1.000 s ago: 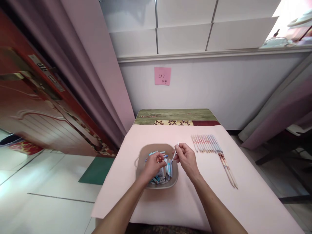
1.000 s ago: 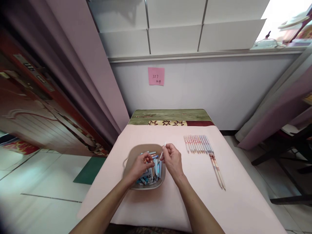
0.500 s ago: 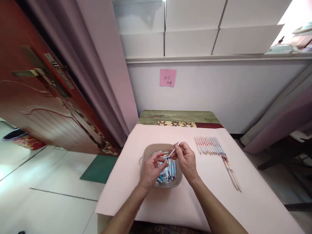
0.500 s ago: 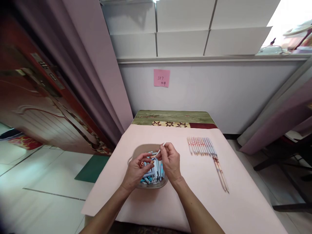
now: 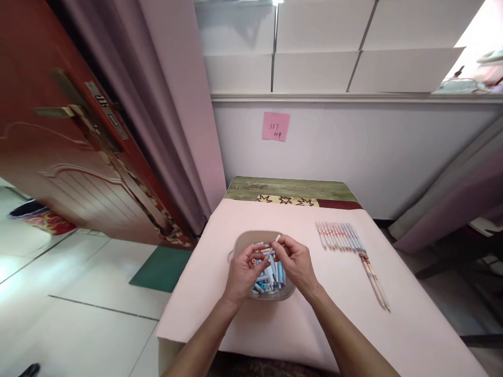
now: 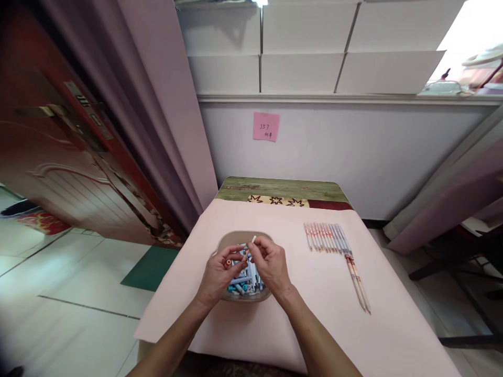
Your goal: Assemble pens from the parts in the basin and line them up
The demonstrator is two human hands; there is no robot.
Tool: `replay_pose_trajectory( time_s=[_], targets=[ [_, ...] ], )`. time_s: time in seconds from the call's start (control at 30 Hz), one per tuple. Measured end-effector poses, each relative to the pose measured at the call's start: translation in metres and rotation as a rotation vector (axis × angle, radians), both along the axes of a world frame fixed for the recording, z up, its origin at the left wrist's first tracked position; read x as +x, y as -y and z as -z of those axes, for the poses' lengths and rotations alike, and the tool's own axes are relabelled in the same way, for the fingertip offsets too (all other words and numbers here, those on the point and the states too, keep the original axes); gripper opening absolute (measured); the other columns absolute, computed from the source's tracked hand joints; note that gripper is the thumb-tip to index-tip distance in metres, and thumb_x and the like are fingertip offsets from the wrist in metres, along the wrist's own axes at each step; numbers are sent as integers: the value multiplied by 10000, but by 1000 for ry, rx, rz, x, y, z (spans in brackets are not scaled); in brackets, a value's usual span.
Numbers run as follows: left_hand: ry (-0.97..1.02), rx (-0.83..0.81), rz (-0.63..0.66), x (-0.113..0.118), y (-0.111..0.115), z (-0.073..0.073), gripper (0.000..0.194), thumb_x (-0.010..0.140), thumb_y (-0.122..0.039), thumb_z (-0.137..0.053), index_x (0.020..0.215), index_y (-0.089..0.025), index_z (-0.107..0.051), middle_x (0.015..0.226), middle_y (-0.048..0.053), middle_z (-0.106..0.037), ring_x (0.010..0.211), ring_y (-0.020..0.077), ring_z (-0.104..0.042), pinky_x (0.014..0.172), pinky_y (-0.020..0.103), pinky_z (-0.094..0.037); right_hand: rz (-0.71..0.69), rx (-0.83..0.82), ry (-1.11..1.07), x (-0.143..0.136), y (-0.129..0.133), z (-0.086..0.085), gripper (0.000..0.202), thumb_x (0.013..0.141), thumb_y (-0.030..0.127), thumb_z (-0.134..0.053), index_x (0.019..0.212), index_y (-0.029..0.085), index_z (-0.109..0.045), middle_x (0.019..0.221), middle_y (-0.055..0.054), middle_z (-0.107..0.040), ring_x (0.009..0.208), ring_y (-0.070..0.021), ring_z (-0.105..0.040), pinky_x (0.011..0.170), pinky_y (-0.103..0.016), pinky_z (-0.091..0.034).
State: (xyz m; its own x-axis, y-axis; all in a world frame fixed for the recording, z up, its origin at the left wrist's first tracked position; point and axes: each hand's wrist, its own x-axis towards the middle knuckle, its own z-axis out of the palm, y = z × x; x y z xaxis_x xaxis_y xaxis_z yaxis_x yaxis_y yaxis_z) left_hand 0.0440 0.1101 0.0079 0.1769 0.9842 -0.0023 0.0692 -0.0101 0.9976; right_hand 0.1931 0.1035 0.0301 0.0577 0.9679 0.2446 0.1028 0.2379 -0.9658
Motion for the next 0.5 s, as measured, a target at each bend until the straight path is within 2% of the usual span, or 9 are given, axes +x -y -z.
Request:
replay_pose_trajectory(
  time_s=[0.1,0.2,0.27,0.4,0.5],
  targets=[
    [6,2,-5,-2,1,0,395,692,-316,-720,1059,-195,-635,799,49,-713,700,185,-655,567,259,-496,-45,8,107,3,-3,2,262,847,409,-552,791,173,-651,703,-15,-622,551,-113,-571,517,-212,-471],
    [29,0,-14,-6,-1,-1,406,690,-317,-724,1067,-193,-635,825,51,-716,686,178,-652,566,257,-498,-85,-29,161,10,-9,5,276,823,402,-585,947,178,-688,773,-31,-671,582,-120,-587,535,-217,-475],
    [68,8,-64,-9,-3,-2,392,677,-313,-737,1032,-180,-641,832,56,-716,701,178,-656,600,266,-507,-64,-67,116,18,-14,6,329,829,422,-570,1025,176,-668,795,-37,-686,591,-124,-598,534,-218,-476],
    [183,6,-219,-15,-8,-8,328,640,-299,-767,910,-159,-644,820,68,-723,803,199,-667,730,299,-511,3,-119,76,27,-20,10,318,842,439,-534,926,166,-675,767,-36,-686,575,-124,-599,502,-211,-461],
    [254,-62,-265,-12,-9,-12,303,622,-309,-777,843,-169,-623,784,56,-722,737,191,-665,662,290,-509,-88,-165,140,18,-16,15,255,794,396,-600,880,171,-686,720,-19,-689,585,-129,-603,532,-217,-470]
  ],
)
